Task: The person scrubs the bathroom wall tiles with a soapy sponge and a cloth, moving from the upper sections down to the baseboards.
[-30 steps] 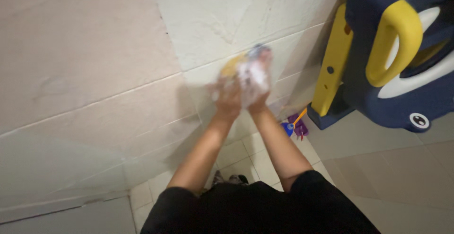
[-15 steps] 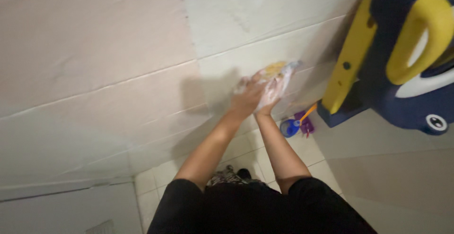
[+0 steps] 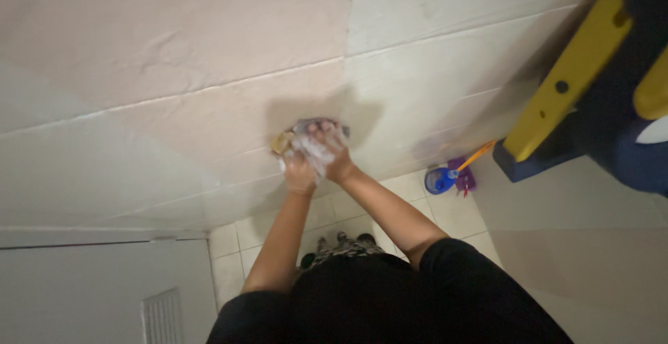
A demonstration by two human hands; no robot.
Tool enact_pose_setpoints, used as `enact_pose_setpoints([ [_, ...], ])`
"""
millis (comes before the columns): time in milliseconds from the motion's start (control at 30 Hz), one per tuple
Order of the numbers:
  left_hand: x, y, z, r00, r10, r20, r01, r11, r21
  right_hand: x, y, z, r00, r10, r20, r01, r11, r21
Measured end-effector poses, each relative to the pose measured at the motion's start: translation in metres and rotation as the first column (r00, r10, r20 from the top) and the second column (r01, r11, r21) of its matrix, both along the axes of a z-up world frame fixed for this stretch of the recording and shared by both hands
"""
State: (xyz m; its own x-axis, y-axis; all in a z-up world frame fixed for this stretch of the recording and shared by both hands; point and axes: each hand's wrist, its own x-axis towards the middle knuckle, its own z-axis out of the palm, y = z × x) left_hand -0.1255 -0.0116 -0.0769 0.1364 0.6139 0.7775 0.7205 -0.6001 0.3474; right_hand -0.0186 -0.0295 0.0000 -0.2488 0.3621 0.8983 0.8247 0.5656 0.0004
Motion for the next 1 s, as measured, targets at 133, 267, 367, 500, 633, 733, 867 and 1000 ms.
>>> enact_pose_setpoints([
  [133, 0.010, 0.003, -0.019, 0.997, -0.057, 0.057, 0.067, 0.978, -0.197, 0.015, 0.000, -0.020, 1.000, 0.000, 0.014, 0.002, 0.996, -0.093],
  [267, 0.049, 0.014, 0.006, 0.985, -0.171, 0.006, 0.171, 0.985, -0.031, 0.046, 0.002, 0.006, 0.993, -0.072, -0.089, 0.076, 0.996, 0.035],
  [367, 0.089, 0.018, 0.050, 0.975, -0.206, -0.083, 0.217, 0.964, 0.151, 0.083, -0.004, 0.050, 0.977, -0.164, -0.137, 0.176, 0.981, 0.085],
  [500, 0.146, 0.012, 0.127, 0.966, -0.216, -0.141, 0.253, 0.899, 0.359, 0.133, -0.016, 0.116, 0.930, -0.207, -0.304, 0.245, 0.965, 0.092],
  [633, 0.194, 0.000, 0.202, 0.949, -0.228, -0.219, 0.304, 0.849, 0.433, 0.173, -0.023, 0.150, 0.795, -0.187, -0.578, 0.223, 0.975, -0.007],
  [733, 0.218, -0.013, 0.229, 0.930, -0.275, -0.243, 0.359, 0.818, 0.450, 0.202, -0.027, 0.145, 0.754, -0.258, -0.605, 0.305, 0.952, -0.025],
  [867, 0.239, -0.014, 0.214, 0.860, -0.350, -0.371, 0.482, 0.795, 0.369, 0.225, -0.023, 0.100, 0.711, -0.301, -0.636, 0.371, 0.928, -0.025],
  [1000, 0.254, -0.011, 0.160, 0.811, -0.349, -0.469, 0.493, 0.840, 0.227, 0.236, -0.010, 0.018, -0.193, 0.288, -0.938, -0.341, 0.877, 0.339],
])
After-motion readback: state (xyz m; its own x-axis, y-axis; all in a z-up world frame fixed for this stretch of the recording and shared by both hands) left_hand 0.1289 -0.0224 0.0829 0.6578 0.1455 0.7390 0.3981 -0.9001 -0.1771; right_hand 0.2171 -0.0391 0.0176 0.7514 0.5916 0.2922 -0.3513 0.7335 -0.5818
